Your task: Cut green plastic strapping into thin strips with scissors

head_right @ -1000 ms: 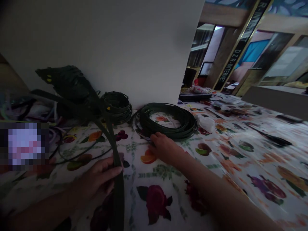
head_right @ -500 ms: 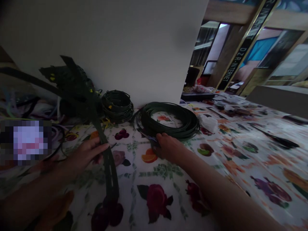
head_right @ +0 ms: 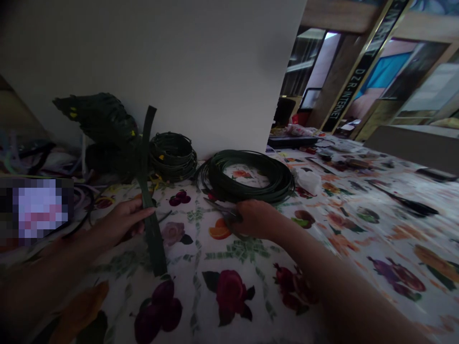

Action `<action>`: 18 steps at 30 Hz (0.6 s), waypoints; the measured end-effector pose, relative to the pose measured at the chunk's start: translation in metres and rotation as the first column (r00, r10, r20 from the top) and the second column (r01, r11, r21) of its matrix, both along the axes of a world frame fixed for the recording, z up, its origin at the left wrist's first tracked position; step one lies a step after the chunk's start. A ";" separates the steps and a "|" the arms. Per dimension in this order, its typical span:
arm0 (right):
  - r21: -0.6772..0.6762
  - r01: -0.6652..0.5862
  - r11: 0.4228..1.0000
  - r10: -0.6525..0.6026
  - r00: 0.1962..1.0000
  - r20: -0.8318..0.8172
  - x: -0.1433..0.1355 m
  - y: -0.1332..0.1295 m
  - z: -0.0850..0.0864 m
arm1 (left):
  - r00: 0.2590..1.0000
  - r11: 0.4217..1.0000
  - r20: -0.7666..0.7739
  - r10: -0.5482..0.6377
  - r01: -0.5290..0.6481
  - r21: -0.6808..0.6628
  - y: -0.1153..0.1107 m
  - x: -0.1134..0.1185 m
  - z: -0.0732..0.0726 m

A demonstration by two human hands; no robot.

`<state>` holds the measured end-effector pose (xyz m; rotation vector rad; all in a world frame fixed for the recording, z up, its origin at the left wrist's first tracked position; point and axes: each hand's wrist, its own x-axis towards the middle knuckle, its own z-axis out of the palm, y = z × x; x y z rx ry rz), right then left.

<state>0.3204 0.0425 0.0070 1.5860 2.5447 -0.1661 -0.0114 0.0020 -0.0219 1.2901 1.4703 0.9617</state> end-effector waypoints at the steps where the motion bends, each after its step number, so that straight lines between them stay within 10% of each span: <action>1: -0.008 -0.005 1.000 0.005 1.000 -0.005 0.001 0.000 0.002 | 1.000 1.000 0.000 -0.001 0.001 0.005 0.000 0.000 0.000; 18: -0.059 -0.064 0.996 0.033 0.905 -0.425 -0.015 -0.003 0.000 | 0.995 0.988 -0.078 0.060 -0.047 0.149 0.005 -0.006 0.000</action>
